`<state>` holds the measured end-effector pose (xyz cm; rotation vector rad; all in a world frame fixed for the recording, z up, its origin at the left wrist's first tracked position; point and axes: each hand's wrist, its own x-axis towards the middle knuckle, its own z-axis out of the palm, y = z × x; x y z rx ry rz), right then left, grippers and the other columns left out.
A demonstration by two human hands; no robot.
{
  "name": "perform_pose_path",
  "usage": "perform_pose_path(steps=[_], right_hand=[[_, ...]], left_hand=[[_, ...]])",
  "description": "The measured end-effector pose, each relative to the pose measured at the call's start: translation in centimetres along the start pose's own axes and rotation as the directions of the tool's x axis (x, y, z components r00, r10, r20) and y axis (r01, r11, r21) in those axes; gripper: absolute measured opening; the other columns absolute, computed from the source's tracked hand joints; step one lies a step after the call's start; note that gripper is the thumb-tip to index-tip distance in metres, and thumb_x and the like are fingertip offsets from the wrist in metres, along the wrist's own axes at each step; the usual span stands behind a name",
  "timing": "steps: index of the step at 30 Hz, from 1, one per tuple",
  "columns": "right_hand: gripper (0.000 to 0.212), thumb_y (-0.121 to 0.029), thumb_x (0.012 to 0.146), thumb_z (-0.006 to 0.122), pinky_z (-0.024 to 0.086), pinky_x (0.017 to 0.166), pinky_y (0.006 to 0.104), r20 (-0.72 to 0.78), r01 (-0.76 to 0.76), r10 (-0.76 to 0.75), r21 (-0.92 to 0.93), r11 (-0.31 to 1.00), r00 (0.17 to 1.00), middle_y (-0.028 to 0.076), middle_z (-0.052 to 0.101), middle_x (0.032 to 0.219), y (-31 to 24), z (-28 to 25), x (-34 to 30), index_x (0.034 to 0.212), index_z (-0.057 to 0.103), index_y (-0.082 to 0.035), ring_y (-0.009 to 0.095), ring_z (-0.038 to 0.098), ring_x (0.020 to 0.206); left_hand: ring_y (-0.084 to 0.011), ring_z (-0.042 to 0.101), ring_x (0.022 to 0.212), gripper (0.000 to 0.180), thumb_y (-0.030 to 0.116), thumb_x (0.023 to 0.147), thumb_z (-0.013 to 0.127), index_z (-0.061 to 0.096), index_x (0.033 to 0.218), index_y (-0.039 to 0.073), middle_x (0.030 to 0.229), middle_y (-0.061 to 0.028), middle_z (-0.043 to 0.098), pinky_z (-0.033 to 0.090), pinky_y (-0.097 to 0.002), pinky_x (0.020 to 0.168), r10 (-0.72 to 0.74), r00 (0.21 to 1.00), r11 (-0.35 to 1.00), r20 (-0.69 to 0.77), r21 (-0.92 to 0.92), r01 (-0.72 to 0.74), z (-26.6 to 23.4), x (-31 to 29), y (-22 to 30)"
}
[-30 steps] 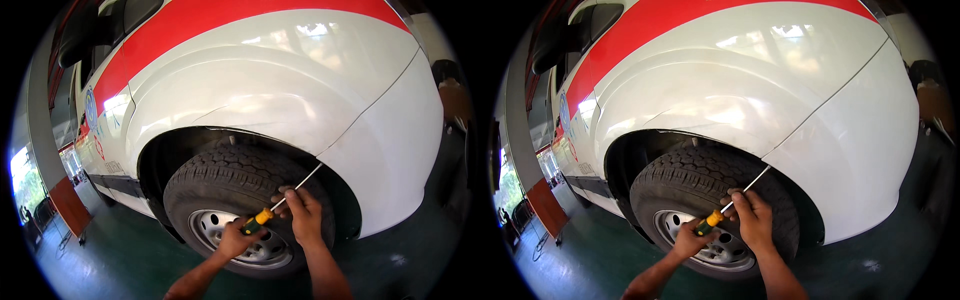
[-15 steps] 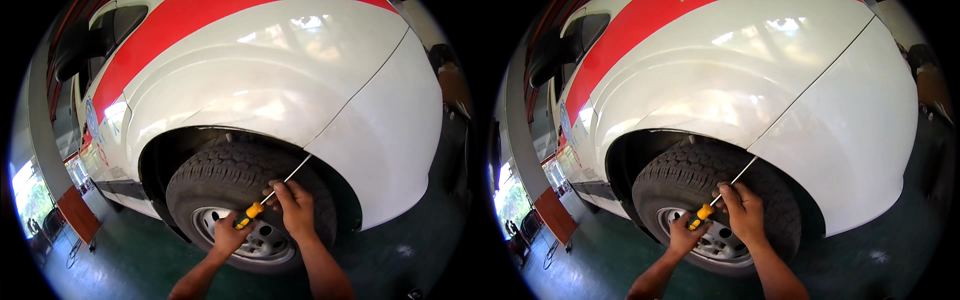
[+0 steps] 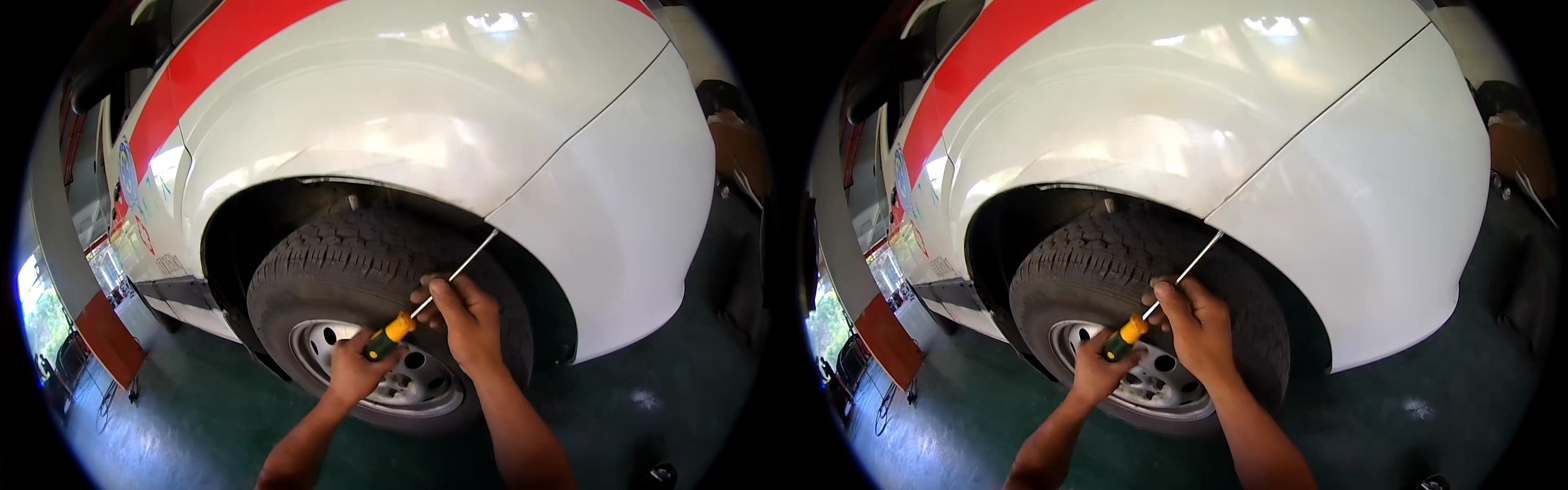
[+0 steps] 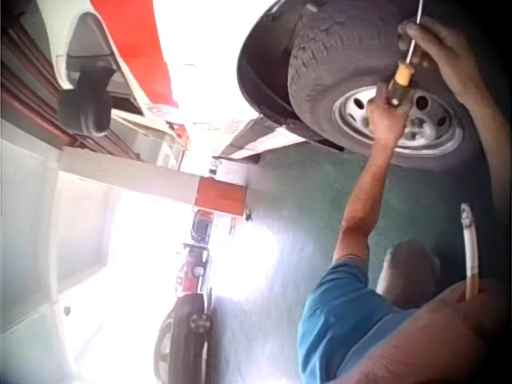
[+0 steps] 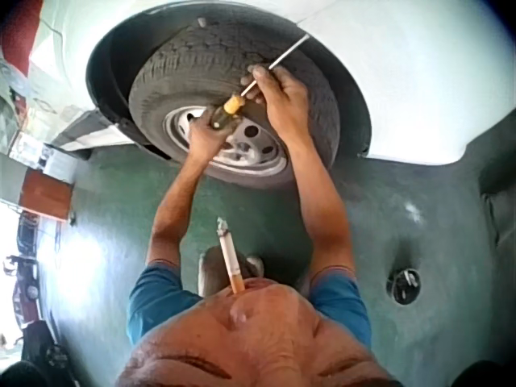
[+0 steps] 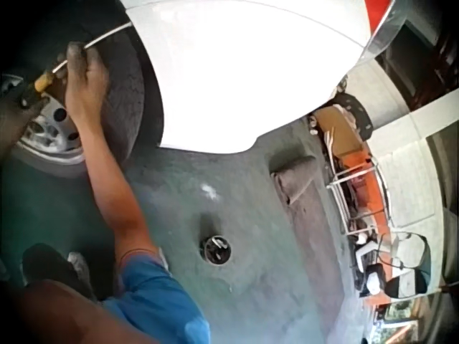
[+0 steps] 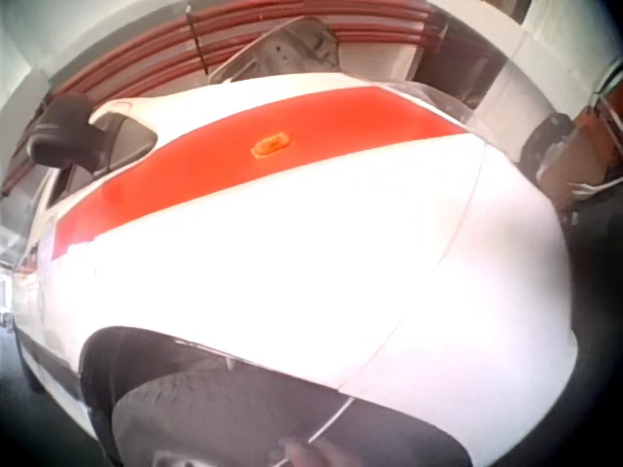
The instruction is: The person installs a white front bumper onto a white car with red stripes. They align the bumper, insert and tighten multiple fasteners using a screwdriver, and press the panel to secure it.
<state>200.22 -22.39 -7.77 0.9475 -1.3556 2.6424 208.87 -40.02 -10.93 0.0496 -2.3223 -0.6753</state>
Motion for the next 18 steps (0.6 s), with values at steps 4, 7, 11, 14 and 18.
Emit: perform_pose_path(steps=[4,7,11,14,18], right_hand=[[0.025,-0.024,0.099,0.058,0.047,0.062,0.0209,-0.008,-0.005,0.005,-0.033,0.999,1.0,0.008,0.073,0.087,0.1,0.2,0.0,0.102,0.067,-0.001,0.007,0.062,0.066],[0.027,-0.027,0.099,0.06,0.045,0.059,0.0203,-0.051,-0.006,0.006,-0.001,1.0,0.999,0.007,0.072,0.084,0.1,-0.4,-0.2,0.101,0.067,-0.001,0.005,0.06,0.064],[0.033,-0.031,0.099,0.059,0.044,0.057,0.0203,-0.068,-0.005,0.006,0.005,1.0,0.998,0.009,0.072,0.083,-0.1,-0.2,0.0,0.101,0.067,0.001,0.006,0.058,0.06],[0.035,-0.032,0.1,0.057,0.044,0.056,0.0204,-0.069,0.015,-0.017,-0.025,1.0,0.997,0.011,0.071,0.084,0.0,-0.5,0.1,0.105,0.065,0.002,0.008,0.06,0.061],[0.035,-0.031,0.099,0.058,0.046,0.054,0.021,-0.056,0.076,-0.077,-0.014,0.997,0.996,0.014,0.071,0.089,0.8,0.0,0.4,0.109,0.063,0.003,0.012,0.063,0.06]], left_hand=[[-0.0169,0.061,0.052,0.043,0.029,0.073,0.086,0.064,0.097,0.002,0.061,-0.0073,0.059,0.046,-0.031,0.049,0.092,0.984,0.991,-0.154,0.115,-0.075,2.2,-0.7,-0.4],[-0.0077,0.051,0.051,0.041,0.028,0.078,0.083,0.064,0.101,0.001,0.068,-0.0004,0.058,0.041,-0.024,0.047,0.03,0.934,0.894,0.357,-0.427,0.134,-0.1,0.1,-0.4],[-0.0038,0.034,0.044,0.035,0.024,0.081,0.08,0.06,0.097,0.001,0.06,0.0006,0.046,0.025,-0.0223,0.042,0.184,0.562,0.2,0.807,-0.59,0.782,0.0,1.6,-1.8],[-0.0138,0.053,0.045,0.039,0.034,0.079,0.081,0.059,0.088,0.003,0.062,-0.0016,0.056,0.04,-0.0283,0.043,0.0,0.878,0.815,0.479,-0.509,0.278,0.7,0.0,-0.4],[-0.0263,0.064,0.054,0.04,0.036,0.072,0.085,0.061,0.086,0.006,0.063,-0.0089,0.063,0.049,-0.0369,0.05,0.193,0.953,0.98,-0.235,0.102,-0.173,2.6,-0.6,-0.8]])
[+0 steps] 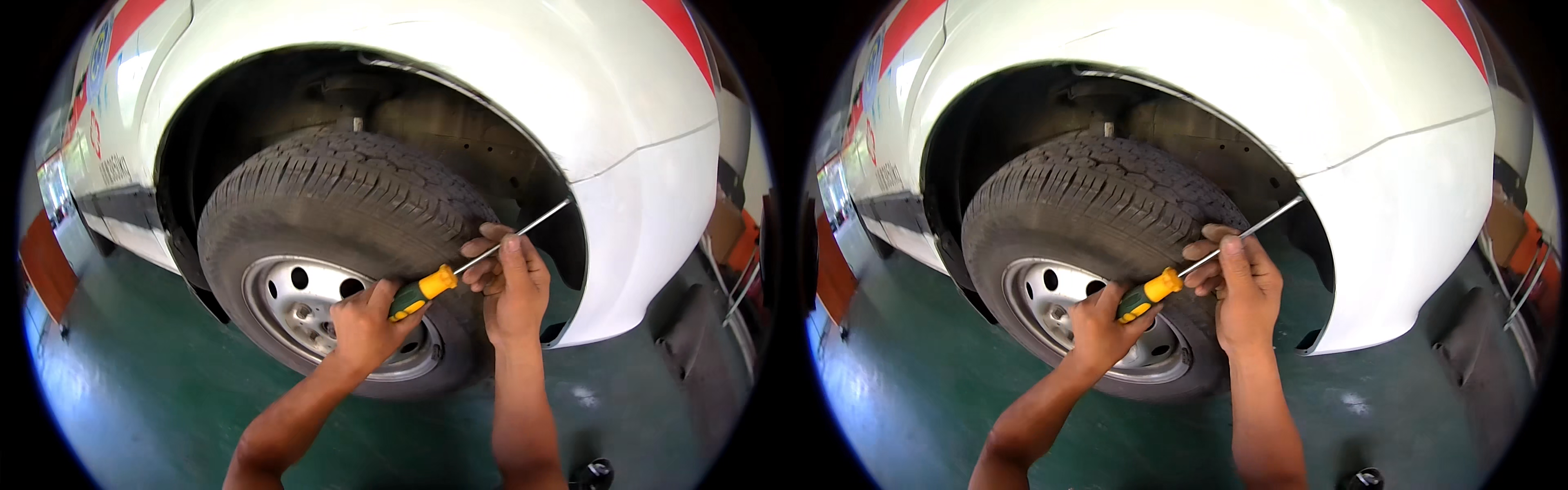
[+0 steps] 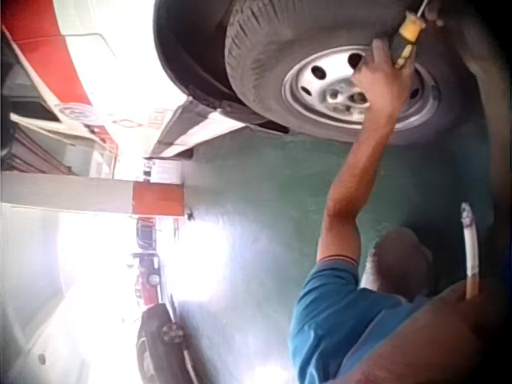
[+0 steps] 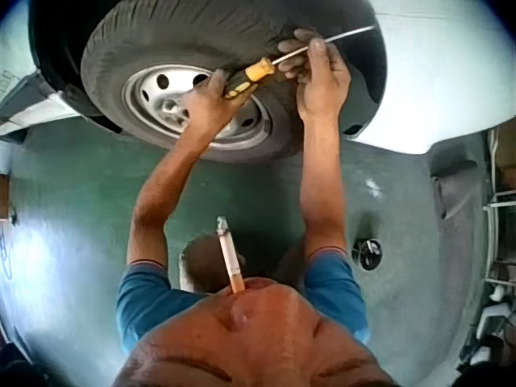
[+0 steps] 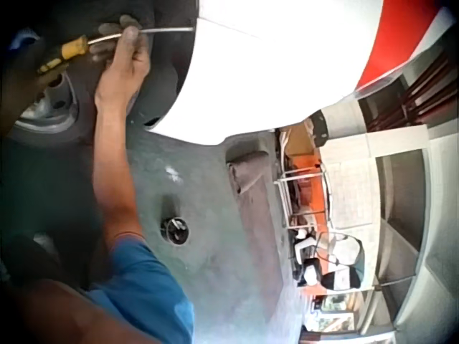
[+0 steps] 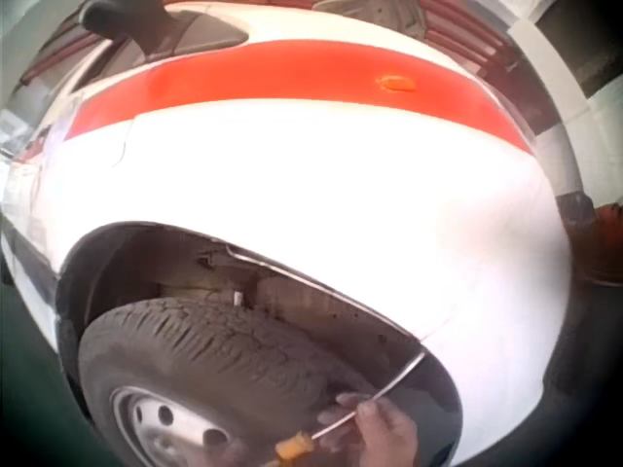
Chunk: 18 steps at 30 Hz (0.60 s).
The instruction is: The person installs a white front bumper onto a white car with red stripes. They align the bumper, insert and tighten multiple fasteners using a screwdriver, and press the panel to secure it.
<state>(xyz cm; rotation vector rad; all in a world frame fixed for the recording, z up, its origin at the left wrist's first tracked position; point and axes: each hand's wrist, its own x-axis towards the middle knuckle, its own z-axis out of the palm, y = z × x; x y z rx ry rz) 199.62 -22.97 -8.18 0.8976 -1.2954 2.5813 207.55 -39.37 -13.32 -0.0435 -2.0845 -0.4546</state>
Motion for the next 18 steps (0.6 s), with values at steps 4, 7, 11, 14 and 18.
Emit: perform_pose_path(steps=[4,7,11,14,18], right_hand=[[0.034,-0.03,0.099,0.058,0.047,0.051,0.0205,-0.045,0.023,-0.024,-0.023,0.999,0.999,0.017,0.071,0.088,-0.3,-0.6,0.0,0.106,0.062,0.004,0.013,0.063,0.058],[0.033,-0.029,0.099,0.058,0.046,0.048,0.0203,-0.067,0.071,-0.071,-0.013,0.997,0.995,0.018,0.07,0.085,-0.2,-0.6,0.1,0.105,0.063,0.003,0.012,0.062,0.054],[0.034,-0.029,0.1,0.056,0.047,0.049,0.0207,-0.009,0.079,-0.079,0.042,0.996,0.997,0.018,0.07,0.086,0.6,-0.9,0.2,0.107,0.062,0.003,0.013,0.064,0.057],[0.034,-0.029,0.1,0.056,0.047,0.05,0.0207,-0.032,0.113,-0.115,-0.063,0.992,0.993,0.018,0.07,0.085,0.5,0.1,0.3,0.108,0.062,0.004,0.014,0.064,0.058],[0.032,-0.028,0.1,0.056,0.046,0.049,0.02,-0.064,0.092,-0.096,-0.054,0.994,0.993,0.017,0.07,0.085,0.7,-0.4,0.3,0.106,0.062,0.002,0.013,0.064,0.057]], left_hand=[[-0.0145,0.055,0.047,0.043,0.034,0.076,0.083,0.063,0.096,0.003,0.06,-0.0083,0.058,0.044,-0.0315,0.045,-0.012,0.97,0.835,0.242,-0.532,0.143,0.1,0.2,-0.9],[-0.005,0.044,0.046,0.043,0.027,0.08,0.079,0.062,0.103,-0.005,0.064,-0.0047,0.054,0.029,-0.0206,0.041,0.282,0.428,-0.178,0.859,-0.392,0.903,-2.1,2.4,-2.3],[-0.0158,0.055,0.047,0.046,0.029,0.074,0.084,0.062,0.1,-0.002,0.065,-0.0069,0.06,0.04,-0.0258,0.043,-0.137,0.753,0.575,0.644,-0.567,0.59,-1.4,1.4,-0.6],[-0.0221,0.061,0.052,0.045,0.029,0.073,0.085,0.062,0.099,0.001,0.069,-0.0083,0.063,0.046,-0.0299,0.047,0.08,0.995,0.979,0.053,-0.192,-0.068,-0.3,-0.1,-0.7],[-0.0189,0.059,0.052,0.046,0.029,0.074,0.085,0.061,0.101,0.001,0.07,-0.0055,0.062,0.045,-0.0293,0.047,-0.044,0.956,0.864,0.292,-0.469,0.183,0.3,0.3,-1.3]])
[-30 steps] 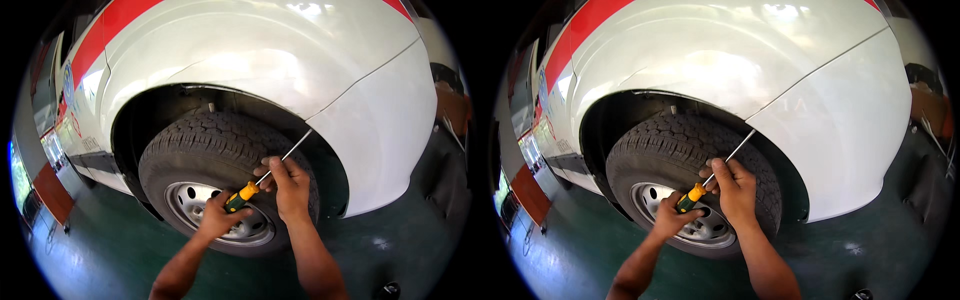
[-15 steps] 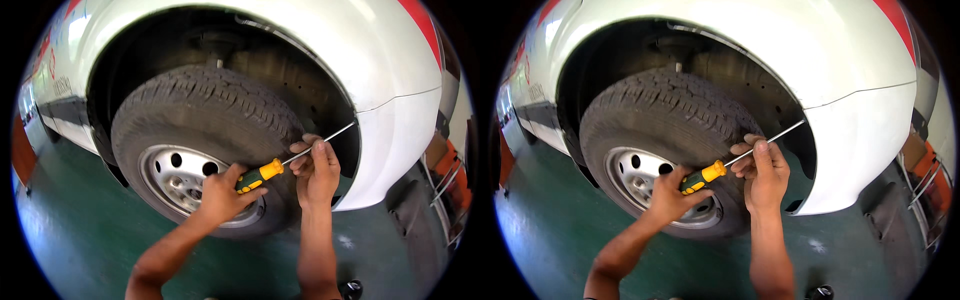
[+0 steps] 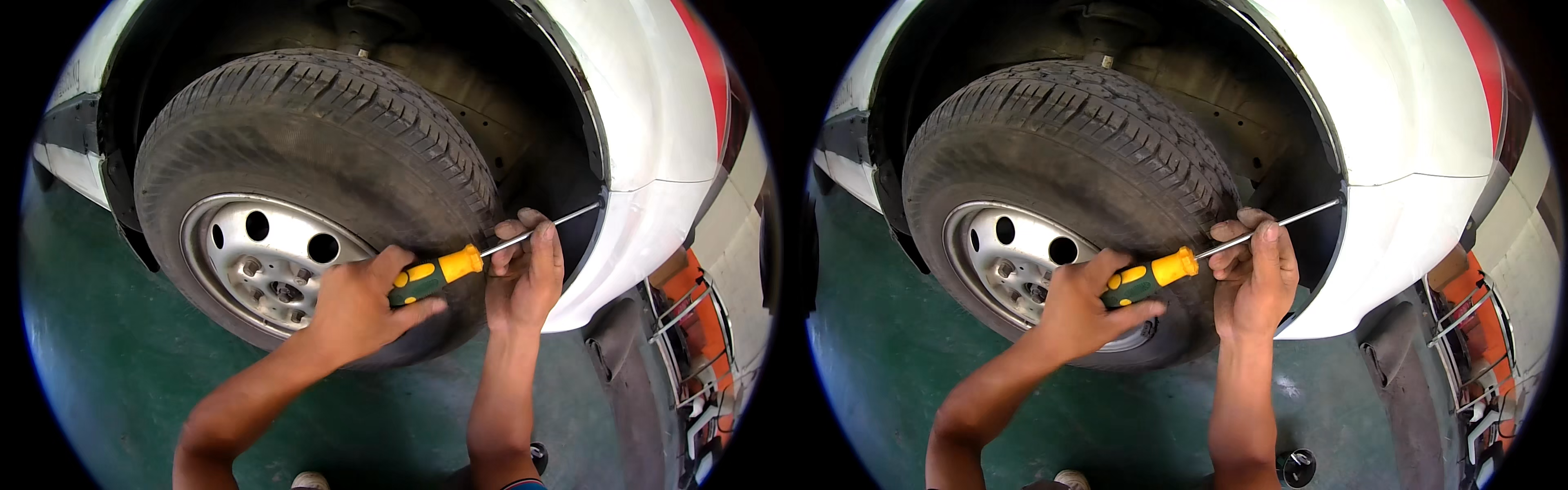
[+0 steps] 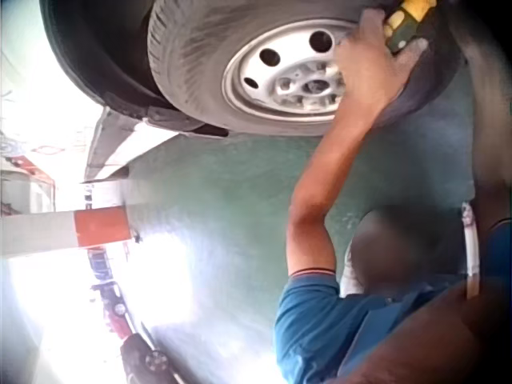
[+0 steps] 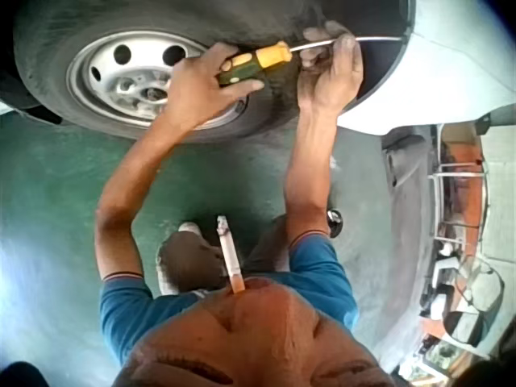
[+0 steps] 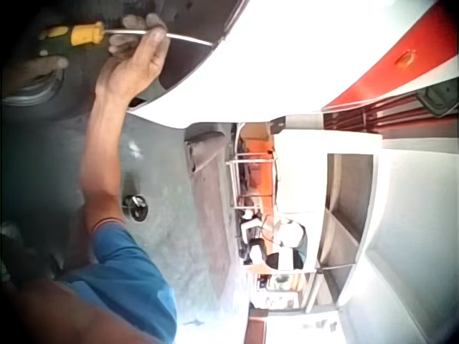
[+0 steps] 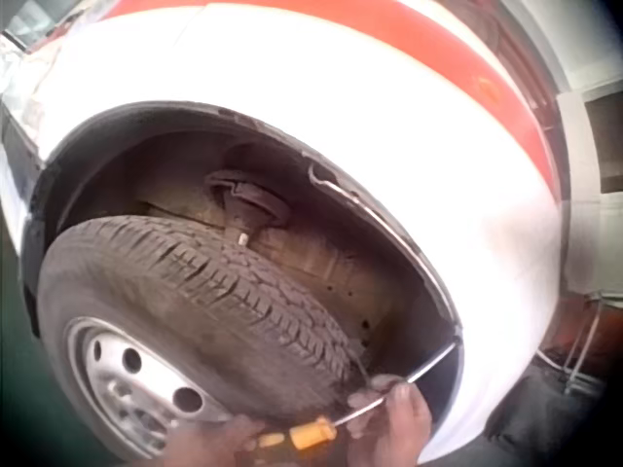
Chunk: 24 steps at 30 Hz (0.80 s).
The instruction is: The person installs a white front bumper onto a white car with red stripes. They align the bumper, insert and tighten multiple fasteners using a screwdriver, and press the panel to secure it.
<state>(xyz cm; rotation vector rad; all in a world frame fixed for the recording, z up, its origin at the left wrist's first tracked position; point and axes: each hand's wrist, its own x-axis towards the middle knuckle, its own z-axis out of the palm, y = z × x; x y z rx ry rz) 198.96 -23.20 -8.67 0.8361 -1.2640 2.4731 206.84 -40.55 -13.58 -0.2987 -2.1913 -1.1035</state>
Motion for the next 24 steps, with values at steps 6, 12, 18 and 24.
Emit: perform_pose_path(steps=[6,12,18,24], right_hand=[[0.034,-0.031,0.101,0.053,0.043,0.048,0.0199,0.024,0.033,-0.032,-0.008,0.999,0.999,0.015,0.069,0.081,-0.2,0.1,0.1,0.106,0.061,0.002,0.013,0.062,0.055],[0.033,-0.03,0.1,0.056,0.045,0.049,0.02,-0.016,0.048,-0.048,-0.021,0.999,0.999,0.017,0.069,0.083,0.2,0.6,0.0,0.108,0.06,0.002,0.012,0.062,0.056],[0.032,-0.028,0.098,0.06,0.045,0.048,0.0205,0.012,0.034,-0.034,0.022,0.999,0.999,0.018,0.07,0.084,0.1,0.0,-0.1,0.106,0.06,0.003,0.012,0.062,0.054],[0.036,-0.03,0.099,0.058,0.049,0.05,0.0202,0.034,0.012,-0.014,0.037,0.999,0.999,0.02,0.07,0.087,0.3,-0.3,-0.2,0.108,0.06,0.005,0.015,0.065,0.057]], left_hand=[[-0.012,0.048,0.043,0.044,0.031,0.078,0.082,0.061,0.1,-0.001,0.063,-0.0031,0.056,0.036,-0.0242,0.041,-0.21,0.689,0.476,0.694,-0.543,0.692,-2.0,1.7,0.6],[-0.0329,0.064,0.057,0.04,0.031,0.072,0.084,0.061,0.095,0.006,0.071,-0.0108,0.064,0.048,-0.0388,0.049,0.261,0.945,0.908,-0.195,0.382,-0.172,0.8,0.1,0.1],[-0.0045,0.042,0.049,0.045,0.024,0.078,0.083,0.06,0.105,-0.003,0.064,-0.0004,0.052,0.025,-0.0211,0.043,-0.121,0.658,0.21,0.743,-0.629,0.749,-2.8,1.8,-0.3],[-0.0215,0.057,0.049,0.049,0.033,0.07,0.087,0.06,0.096,0.001,0.064,-0.0088,0.06,0.044,-0.031,0.046,0.138,0.99,0.983,-0.041,0.126,-0.132,-0.6,0.5,0.4]])
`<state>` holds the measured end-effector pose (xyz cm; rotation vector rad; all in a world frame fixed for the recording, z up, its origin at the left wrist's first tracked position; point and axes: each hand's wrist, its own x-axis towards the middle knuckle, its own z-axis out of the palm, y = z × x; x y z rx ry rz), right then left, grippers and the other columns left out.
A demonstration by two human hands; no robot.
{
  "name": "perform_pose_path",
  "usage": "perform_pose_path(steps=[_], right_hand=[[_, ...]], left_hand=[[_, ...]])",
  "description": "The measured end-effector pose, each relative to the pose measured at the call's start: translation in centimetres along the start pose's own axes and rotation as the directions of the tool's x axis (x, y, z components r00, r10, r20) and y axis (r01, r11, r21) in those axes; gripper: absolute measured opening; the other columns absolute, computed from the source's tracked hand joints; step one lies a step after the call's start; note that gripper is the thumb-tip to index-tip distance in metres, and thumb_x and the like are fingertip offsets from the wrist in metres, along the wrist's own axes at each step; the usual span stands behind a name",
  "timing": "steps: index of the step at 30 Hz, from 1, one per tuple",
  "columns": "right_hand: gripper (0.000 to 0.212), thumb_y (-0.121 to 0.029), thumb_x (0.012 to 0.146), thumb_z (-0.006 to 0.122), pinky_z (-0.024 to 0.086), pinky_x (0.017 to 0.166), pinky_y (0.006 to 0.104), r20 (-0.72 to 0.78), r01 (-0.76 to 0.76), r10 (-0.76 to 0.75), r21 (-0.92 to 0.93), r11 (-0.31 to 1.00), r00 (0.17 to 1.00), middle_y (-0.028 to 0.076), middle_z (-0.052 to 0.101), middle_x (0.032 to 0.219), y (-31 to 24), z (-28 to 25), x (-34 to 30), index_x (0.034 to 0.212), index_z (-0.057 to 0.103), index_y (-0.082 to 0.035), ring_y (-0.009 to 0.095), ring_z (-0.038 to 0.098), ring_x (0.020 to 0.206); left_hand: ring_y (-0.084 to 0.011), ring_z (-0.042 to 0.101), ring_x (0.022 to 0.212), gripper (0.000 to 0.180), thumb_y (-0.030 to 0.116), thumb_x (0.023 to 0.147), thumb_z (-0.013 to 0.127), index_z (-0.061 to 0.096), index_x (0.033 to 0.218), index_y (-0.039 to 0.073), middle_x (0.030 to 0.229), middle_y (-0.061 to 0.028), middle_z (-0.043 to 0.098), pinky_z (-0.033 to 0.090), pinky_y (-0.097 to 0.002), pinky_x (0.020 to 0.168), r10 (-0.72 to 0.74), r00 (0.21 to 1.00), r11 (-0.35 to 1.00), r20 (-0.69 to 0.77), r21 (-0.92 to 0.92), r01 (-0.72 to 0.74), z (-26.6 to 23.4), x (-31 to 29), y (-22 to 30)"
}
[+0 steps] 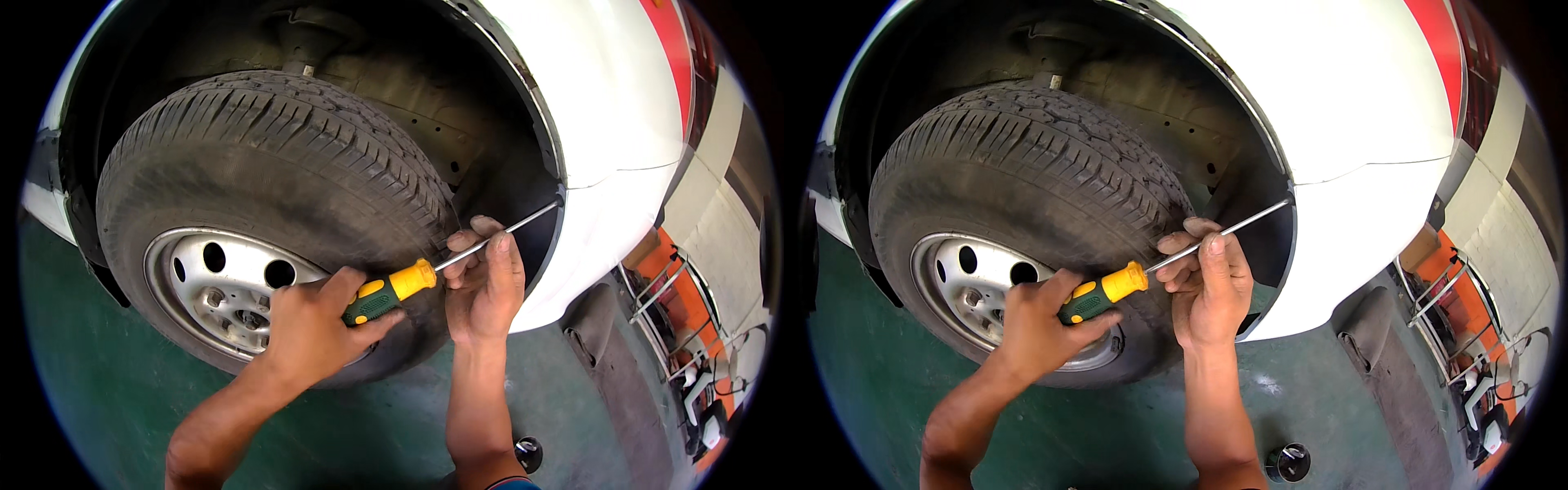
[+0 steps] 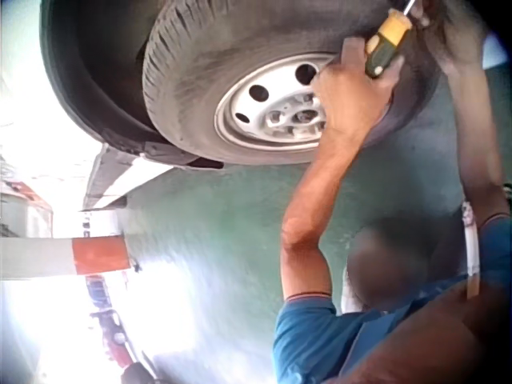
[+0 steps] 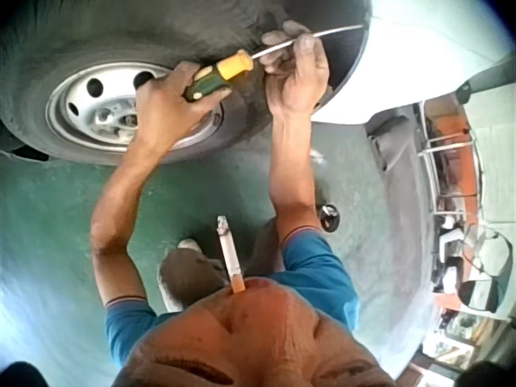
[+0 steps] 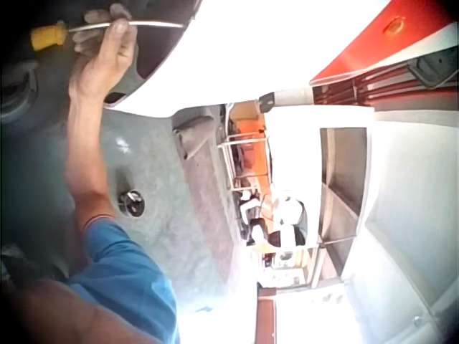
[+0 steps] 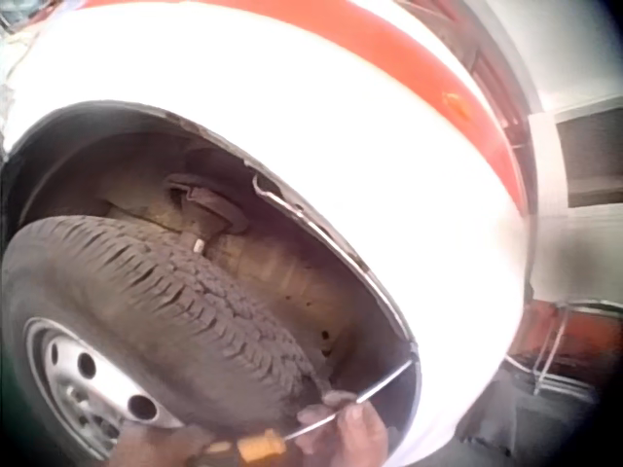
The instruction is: The person installs a white front bumper onto a white car with red stripes. They align the bumper, insert and tighten multiple fasteners using a screwdriver, and press the panel to secure it.
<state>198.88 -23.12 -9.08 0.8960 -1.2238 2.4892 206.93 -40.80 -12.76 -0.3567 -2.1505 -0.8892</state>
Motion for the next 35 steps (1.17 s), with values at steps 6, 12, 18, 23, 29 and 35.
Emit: perform_pose_path(steps=[6,12,18,23,29,35], right_hand=[[0.037,-0.03,0.099,0.057,0.051,0.053,0.0219,-0.004,-0.051,0.051,-0.061,0.997,0.999,0.019,0.069,0.089,-0.8,-0.1,0.1,0.109,0.059,0.006,0.015,0.066,0.062],[0.04,-0.037,0.098,0.059,0.052,0.06,0.027,-0.074,-0.197,0.192,-0.07,0.978,0.979,0.015,0.07,0.091,-2.9,-1.7,0.9,0.109,0.062,0.001,0.018,0.066,0.069],[0.06,-0.052,0.093,0.06,0.051,0.073,0.0318,-0.145,-0.208,0.174,-0.274,0.939,0.974,0.013,0.068,0.1,-6.3,-3.3,1.2,0.12,0.059,0.001,0.02,0.065,0.084],[0.067,-0.055,0.09,0.062,0.049,0.094,0.0351,-0.185,-0.203,0.232,0.161,0.966,0.955,0.011,0.062,0.123,-5.9,-0.2,2.3,0.13,0.053,-0.003,0.023,0.059,0.11],[0.042,-0.044,0.091,0.066,0.054,0.083,0.0327,-0.213,-0.07,0.193,0.479,0.875,0.958,0.009,0.069,0.107,-3.9,-0.4,3.6,0.112,0.063,-0.008,0.021,0.066,0.093],[0.036,-0.037,0.089,0.071,0.055,0.085,0.0312,-0.261,0.049,0.123,0.567,0.823,0.957,0.008,0.07,0.103,-3.6,0.2,4.6,0.11,0.065,-0.009,0.02,0.068,0.09]], left_hand=[[-0.0293,0.065,0.054,0.047,0.039,0.068,0.086,0.059,0.09,0.007,0.057,-0.0097,0.06,0.05,-0.0373,0.048,0.076,0.991,0.995,-0.113,0.074,-0.068,0.9,0.3,-0.2],[-0.0299,0.064,0.052,0.046,0.039,0.069,0.086,0.059,0.087,0.006,0.056,-0.0093,0.059,0.05,-0.0376,0.048,0.032,0.999,0.999,-0.023,0.011,-0.032,-0.6,0.9,-0.3],[-0.0287,0.063,0.05,0.046,0.041,0.067,0.086,0.06,0.086,0.007,0.057,-0.0079,0.06,0.049,-0.037,0.047,0.075,0.997,0.997,-0.016,-0.019,-0.076,-0.3,0.9,-1.0],[-0.031,0.066,0.066,0.053,0.035,0.061,0.091,0.062,0.094,0.006,0.075,-0.0112,0.065,0.052,-0.0379,0.06,0.02,0.998,1.0,0.055,-0.003,-0.019,-0.6,0.3,-1.3],[-0.0224,0.065,0.059,0.047,0.027,0.063,0.091,0.061,0.093,0.005,0.073,-0.0086,0.065,0.053,-0.0344,0.058,-0.013,0.994,0.996,0.111,-0.087,0.022,-0.8,1.0,-1.4],[-0.0263,0.069,0.068,0.047,0.033,0.069,0.088,0.065,0.098,0.004,0.077,-0.01,0.067,0.056,-0.0387,0.068,0.018,0.986,0.997,0.165,-0.079,-0.005,-1.5,2.5,-0.8]])
